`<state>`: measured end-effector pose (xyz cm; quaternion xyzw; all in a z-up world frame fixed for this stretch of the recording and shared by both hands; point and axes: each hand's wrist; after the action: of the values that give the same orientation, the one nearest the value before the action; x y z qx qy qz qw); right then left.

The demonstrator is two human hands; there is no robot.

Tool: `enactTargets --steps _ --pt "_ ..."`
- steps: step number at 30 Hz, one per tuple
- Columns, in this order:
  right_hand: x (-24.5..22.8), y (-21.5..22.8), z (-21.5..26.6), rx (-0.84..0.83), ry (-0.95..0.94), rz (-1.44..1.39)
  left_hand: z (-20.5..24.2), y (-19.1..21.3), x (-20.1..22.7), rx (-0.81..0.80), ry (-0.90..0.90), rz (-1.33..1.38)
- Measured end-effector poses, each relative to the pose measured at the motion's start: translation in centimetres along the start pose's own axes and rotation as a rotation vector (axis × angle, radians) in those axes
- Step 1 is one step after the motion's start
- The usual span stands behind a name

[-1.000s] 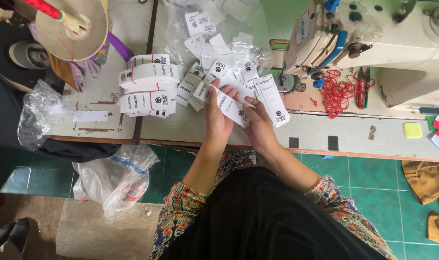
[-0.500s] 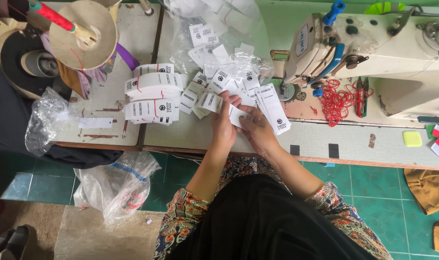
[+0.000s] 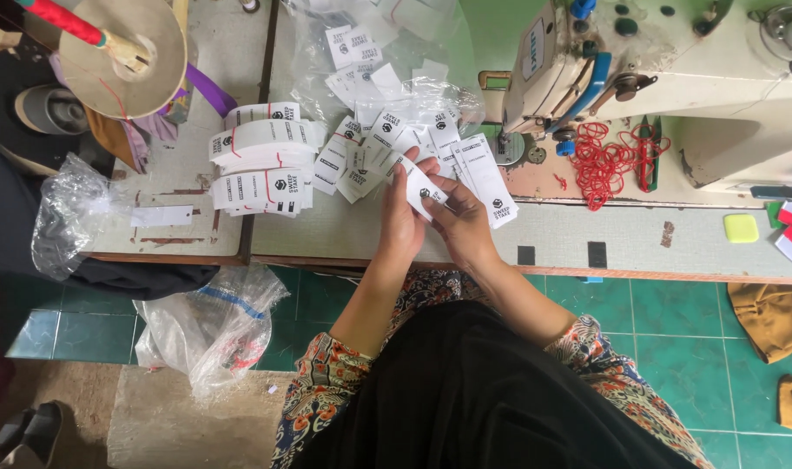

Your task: Sorting and stacking clothing labels on a sewing machine workbench

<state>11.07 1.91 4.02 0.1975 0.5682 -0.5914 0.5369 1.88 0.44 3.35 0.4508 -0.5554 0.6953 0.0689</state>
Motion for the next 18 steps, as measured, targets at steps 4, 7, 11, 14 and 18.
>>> enactTargets --steps 4,7,11,14,18 --pt "-0.7 0.8 0.6 -0.004 0.055 0.134 -0.6 2.0 -2.1 -0.009 0.007 0.021" --pt "-0.7 2.9 -0.4 -0.072 0.361 0.541 -1.2 3.4 -2.1 -0.048 0.049 -0.210" --pt "-4.2 3.1 -1.9 -0.053 0.670 0.737 -0.3 2.5 0.2 -0.264 0.161 -0.248" --pt "-7.6 2.1 -2.2 -0.198 0.767 0.870 -0.1 1.4 1.1 -0.321 0.218 -0.190" --pt "-9.4 0.5 -1.9 -0.324 0.806 1.050 0.5 2.0 1.4 -0.316 0.285 -0.172"
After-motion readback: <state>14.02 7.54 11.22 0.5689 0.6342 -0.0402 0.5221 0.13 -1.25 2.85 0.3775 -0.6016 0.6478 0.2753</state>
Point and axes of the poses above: each hand's wrist, its own z-axis away from the middle knuckle, its own y-axis out of the back of the hand, x = y × z, and after that the axes turned 7 degrees about -y, right-handed
